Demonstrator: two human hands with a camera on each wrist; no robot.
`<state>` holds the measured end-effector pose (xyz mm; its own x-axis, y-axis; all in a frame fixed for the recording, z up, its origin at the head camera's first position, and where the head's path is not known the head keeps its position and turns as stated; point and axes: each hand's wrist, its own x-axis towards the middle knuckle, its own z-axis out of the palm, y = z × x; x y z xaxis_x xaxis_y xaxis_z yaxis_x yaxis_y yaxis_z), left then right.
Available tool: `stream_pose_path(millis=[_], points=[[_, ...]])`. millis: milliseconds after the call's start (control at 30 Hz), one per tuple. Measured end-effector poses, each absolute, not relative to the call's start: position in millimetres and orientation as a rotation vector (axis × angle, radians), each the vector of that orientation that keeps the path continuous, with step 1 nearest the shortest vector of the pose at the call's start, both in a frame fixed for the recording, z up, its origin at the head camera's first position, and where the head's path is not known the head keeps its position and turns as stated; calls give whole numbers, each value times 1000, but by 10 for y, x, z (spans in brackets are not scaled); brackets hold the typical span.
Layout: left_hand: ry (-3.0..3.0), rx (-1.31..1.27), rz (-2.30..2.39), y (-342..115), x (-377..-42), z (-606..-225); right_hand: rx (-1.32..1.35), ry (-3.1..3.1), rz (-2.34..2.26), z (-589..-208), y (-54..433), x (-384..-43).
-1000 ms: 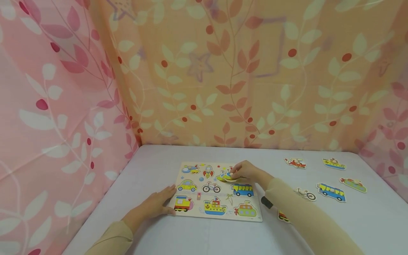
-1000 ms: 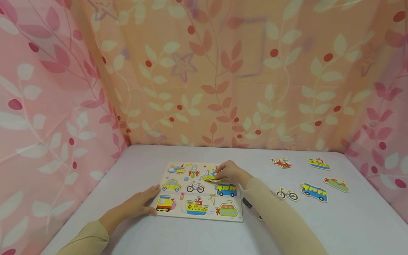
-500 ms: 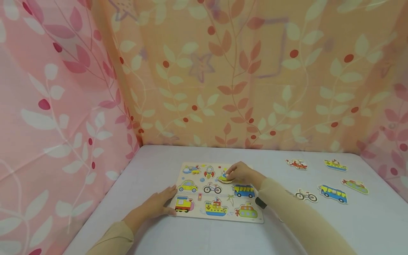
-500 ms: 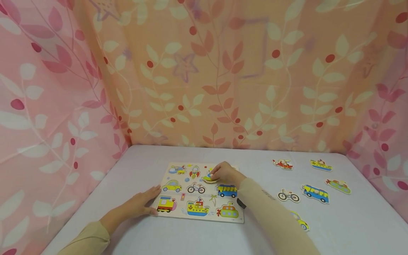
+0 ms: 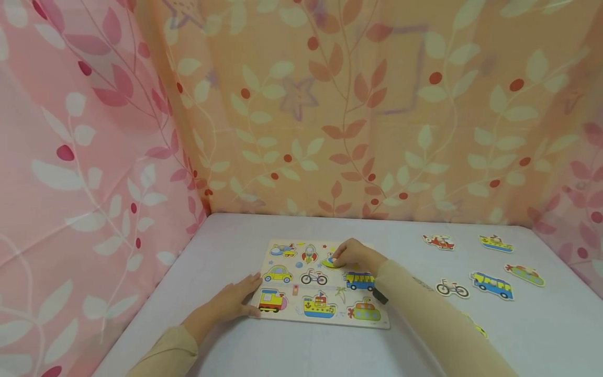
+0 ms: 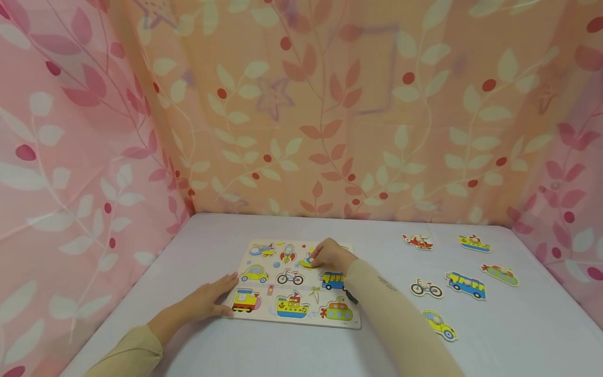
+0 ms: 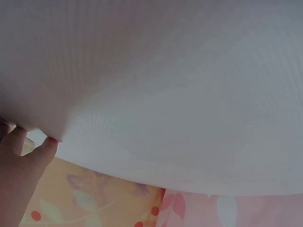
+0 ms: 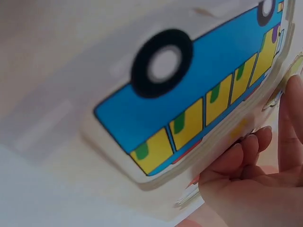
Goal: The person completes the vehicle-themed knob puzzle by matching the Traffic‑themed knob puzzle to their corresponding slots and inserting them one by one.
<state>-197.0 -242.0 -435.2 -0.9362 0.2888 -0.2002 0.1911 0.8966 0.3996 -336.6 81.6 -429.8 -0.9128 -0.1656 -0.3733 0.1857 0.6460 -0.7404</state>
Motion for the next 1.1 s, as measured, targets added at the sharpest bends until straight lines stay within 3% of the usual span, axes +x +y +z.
stream_pose_path(millis=[300,1100], points=[[2806,359,557,-2408,-1985,-4363,-158,2466,-1183,-4114,1076,-3287],[2819,350,581,-2412,-1963,-4366,-144,2541,-1201,-3849,2315,-3180]])
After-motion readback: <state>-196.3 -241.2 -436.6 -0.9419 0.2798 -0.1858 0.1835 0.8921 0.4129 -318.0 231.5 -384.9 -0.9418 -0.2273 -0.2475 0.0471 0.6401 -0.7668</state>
